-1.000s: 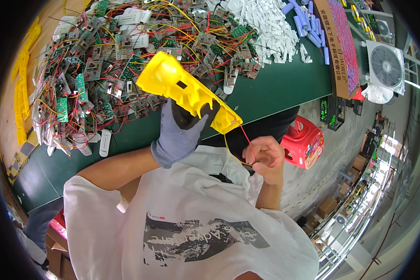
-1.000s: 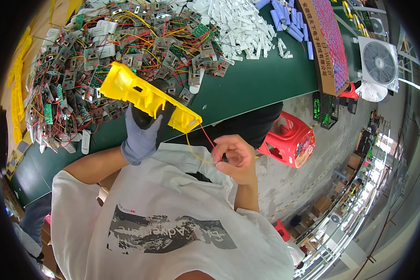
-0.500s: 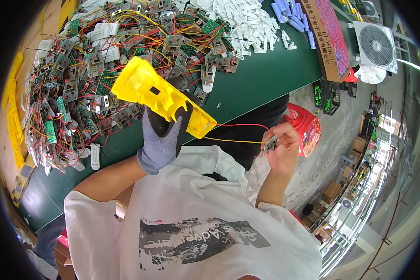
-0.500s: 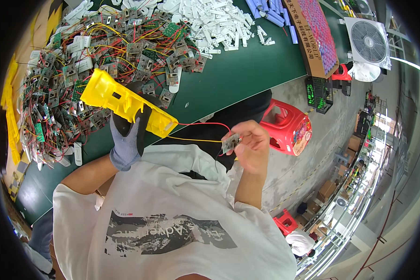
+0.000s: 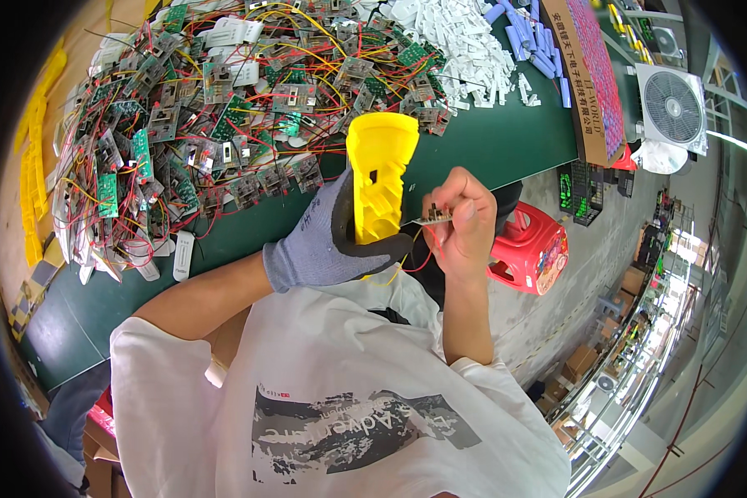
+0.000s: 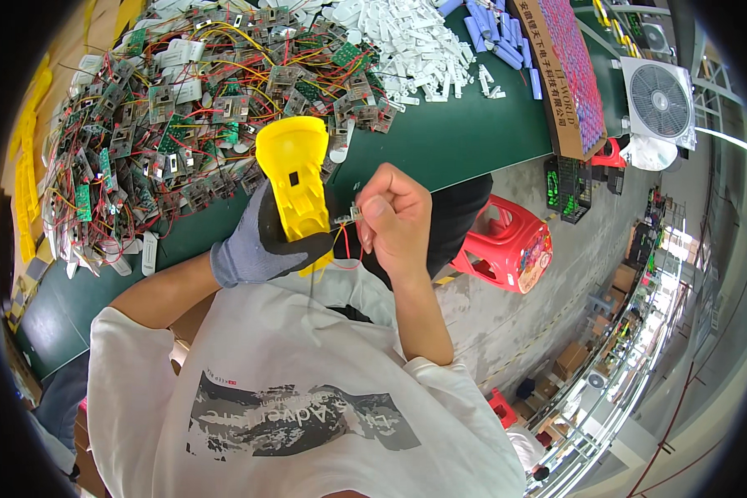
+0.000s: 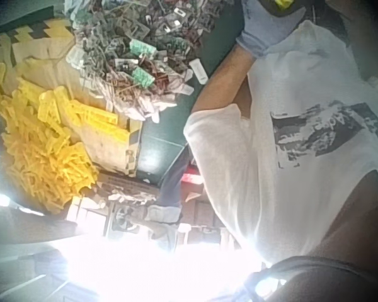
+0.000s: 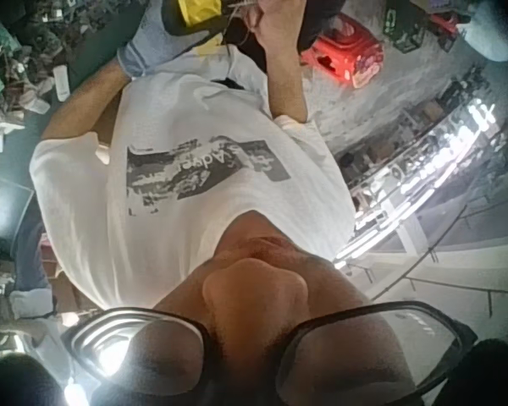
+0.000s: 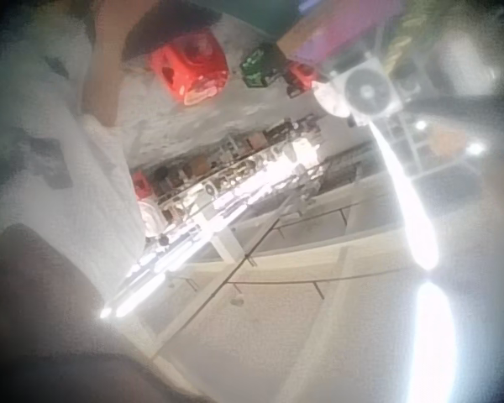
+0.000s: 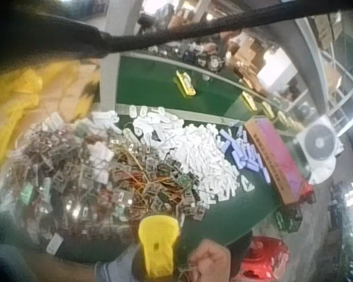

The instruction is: Manually assembling small electronic circuit boards into yellow plastic housings.

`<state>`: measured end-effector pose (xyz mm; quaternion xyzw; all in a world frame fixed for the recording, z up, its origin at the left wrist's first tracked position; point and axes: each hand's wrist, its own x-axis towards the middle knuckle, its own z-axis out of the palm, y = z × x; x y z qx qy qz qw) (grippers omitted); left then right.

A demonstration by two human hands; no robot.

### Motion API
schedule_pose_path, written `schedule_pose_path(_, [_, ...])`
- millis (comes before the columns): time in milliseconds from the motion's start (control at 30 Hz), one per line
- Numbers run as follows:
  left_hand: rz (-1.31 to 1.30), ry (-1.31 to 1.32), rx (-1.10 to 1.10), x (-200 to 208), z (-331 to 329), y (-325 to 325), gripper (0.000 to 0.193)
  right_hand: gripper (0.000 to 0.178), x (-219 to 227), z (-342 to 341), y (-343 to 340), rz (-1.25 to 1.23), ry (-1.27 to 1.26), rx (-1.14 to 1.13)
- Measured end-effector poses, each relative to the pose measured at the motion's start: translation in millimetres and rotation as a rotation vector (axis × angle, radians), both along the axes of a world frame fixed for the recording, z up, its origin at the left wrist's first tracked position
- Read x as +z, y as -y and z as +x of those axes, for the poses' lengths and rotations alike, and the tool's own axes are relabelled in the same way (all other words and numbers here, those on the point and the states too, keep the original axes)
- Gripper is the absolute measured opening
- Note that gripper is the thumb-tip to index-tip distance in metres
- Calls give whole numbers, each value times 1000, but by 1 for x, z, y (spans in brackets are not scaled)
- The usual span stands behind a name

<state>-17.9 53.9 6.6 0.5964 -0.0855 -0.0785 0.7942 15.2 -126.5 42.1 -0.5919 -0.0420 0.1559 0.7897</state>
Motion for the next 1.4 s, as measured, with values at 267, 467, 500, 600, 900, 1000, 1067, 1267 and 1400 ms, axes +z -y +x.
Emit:
schedule_pose_path(267, [56, -25, 80, 5, 4, 1, 26, 29, -1, -4, -16, -340, 36, 12])
schedule_pose_path(467, [6, -105, 61, 5, 4, 1, 25, 15, -3, 1, -3, -412, 319, 54])
schedule_pose_path(500, [7, -106, 63, 5, 4, 1, 25, 15, -2, 1, -3, -411, 318, 55])
schedule_pose_path(600, [-7, -137, 44, 5, 5, 0, 28, 13, 0, 1, -1, -330, 371, 59])
schedule_pose_path(900, [-332, -320, -79, 11, 5, -7, 53, 17, 18, 4, 21, -85, 172, 126])
schedule_pose_path(1000, [-453, -407, -105, 14, 1, -11, 69, 18, 27, 0, 4, -50, 120, 48])
schedule_pose_path(1067, [-721, -589, -60, 7, 3, -9, 83, 16, 27, 3, -8, -167, 147, 60])
schedule_pose_path(1267, [-476, -268, -167, -27, 0, -1, 64, 16, 17, 4, -27, -236, 206, -12])
schedule_pose_path(1400, [-546, -450, -245, -20, 4, -8, 60, 17, 12, 4, -28, -212, 209, -67])
